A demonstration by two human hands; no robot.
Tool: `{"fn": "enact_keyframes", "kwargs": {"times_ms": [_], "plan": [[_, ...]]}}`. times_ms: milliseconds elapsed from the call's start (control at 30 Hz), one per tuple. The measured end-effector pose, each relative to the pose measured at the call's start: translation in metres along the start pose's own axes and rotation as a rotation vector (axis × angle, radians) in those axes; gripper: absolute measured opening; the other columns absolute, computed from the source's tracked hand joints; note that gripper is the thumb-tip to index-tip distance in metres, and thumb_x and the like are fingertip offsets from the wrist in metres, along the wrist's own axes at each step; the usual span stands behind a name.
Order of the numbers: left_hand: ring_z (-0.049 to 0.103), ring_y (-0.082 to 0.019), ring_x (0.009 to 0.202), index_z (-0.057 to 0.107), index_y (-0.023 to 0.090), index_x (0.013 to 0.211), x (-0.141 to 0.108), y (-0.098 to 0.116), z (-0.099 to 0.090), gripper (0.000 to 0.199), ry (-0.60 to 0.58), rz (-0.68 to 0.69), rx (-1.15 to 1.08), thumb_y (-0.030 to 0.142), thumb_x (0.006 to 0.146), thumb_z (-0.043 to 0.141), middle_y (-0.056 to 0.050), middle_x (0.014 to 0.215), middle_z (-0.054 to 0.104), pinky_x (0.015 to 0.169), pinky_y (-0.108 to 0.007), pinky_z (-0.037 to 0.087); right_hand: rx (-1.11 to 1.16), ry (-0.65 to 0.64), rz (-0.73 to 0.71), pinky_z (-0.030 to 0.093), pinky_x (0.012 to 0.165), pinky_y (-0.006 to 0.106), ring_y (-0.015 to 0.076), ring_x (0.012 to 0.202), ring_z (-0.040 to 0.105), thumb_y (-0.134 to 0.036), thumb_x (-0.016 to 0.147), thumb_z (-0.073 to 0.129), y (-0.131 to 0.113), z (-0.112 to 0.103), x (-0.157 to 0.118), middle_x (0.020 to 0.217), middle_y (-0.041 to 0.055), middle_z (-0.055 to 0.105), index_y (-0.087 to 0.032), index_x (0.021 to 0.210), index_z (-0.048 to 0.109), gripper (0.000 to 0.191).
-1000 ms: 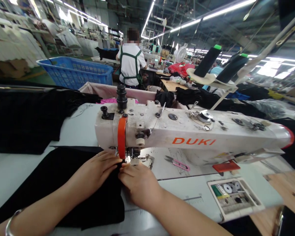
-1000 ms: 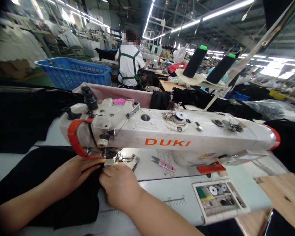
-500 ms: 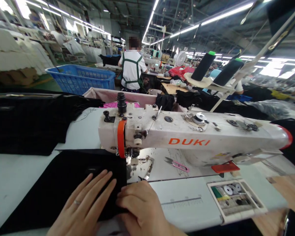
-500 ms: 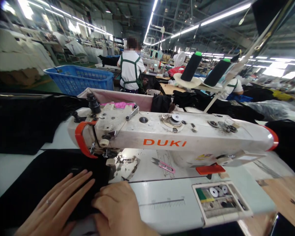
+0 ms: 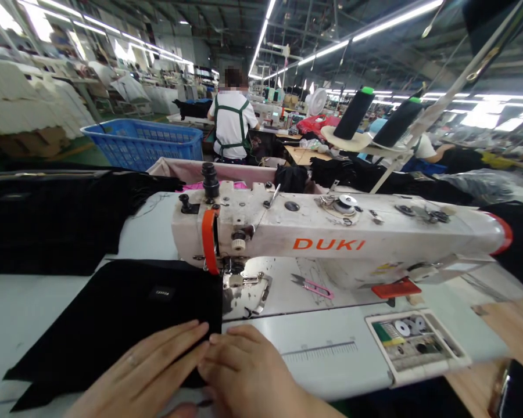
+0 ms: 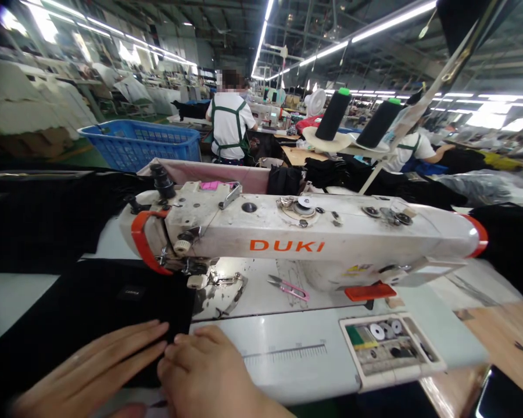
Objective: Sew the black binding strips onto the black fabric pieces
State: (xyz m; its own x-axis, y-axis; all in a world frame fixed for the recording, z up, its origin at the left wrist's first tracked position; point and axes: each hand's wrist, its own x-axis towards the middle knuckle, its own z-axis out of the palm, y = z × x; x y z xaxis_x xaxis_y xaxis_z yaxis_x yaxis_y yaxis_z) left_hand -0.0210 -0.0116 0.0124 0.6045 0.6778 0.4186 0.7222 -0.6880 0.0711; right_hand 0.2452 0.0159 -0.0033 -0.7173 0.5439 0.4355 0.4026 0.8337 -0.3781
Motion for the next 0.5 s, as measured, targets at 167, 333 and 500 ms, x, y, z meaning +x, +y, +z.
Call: {"fn": "enact_keyframes", "kwargs": {"times_ms": [167, 333, 500], "plan": [[0.070, -0.015, 0.124, 0.064, 0.034, 0.143, 0.002, 0.002, 0.020, 0.040, -0.118, 0.085, 0.028, 0.035, 0.103, 0.060, 0.005, 0.138, 0.073, 0.115, -0.024, 0.051, -0.034, -0.073, 0.179, 0.045, 0.111, 0.041, 0.0240, 0.125, 0.062, -0.003, 0.088, 0.062, 0.016, -0.067, -0.007, 0.135, 0.0042, 0.071, -0.021, 0.131, 0.064, 0.047], [0.069, -0.018, 0.123, 0.062, 0.033, 0.145, 0.005, 0.008, 0.022, 0.050, -0.106, 0.059, 0.000, 0.020, 0.097, 0.058, 0.003, 0.137, 0.073, 0.117, -0.026, 0.047, -0.351, -0.016, 0.354, 0.053, 0.090, 0.045, 0.0304, 0.103, 0.061, -0.012, 0.096, 0.073, 0.059, -0.060, 0.026, 0.110, 0.0115, 0.070, -0.016, 0.107, 0.069, 0.012], [0.072, -0.021, 0.113, 0.071, 0.032, 0.130, 0.009, 0.013, 0.032, 0.033, -0.015, -0.158, -0.133, 0.031, 0.102, 0.054, -0.001, 0.122, 0.076, 0.105, -0.029, 0.058, -0.351, -0.008, 0.335, 0.053, 0.085, 0.042, 0.0285, 0.099, 0.060, -0.020, 0.099, 0.072, 0.061, -0.042, 0.049, 0.104, 0.0111, 0.067, -0.017, 0.097, 0.069, 0.005]]}}
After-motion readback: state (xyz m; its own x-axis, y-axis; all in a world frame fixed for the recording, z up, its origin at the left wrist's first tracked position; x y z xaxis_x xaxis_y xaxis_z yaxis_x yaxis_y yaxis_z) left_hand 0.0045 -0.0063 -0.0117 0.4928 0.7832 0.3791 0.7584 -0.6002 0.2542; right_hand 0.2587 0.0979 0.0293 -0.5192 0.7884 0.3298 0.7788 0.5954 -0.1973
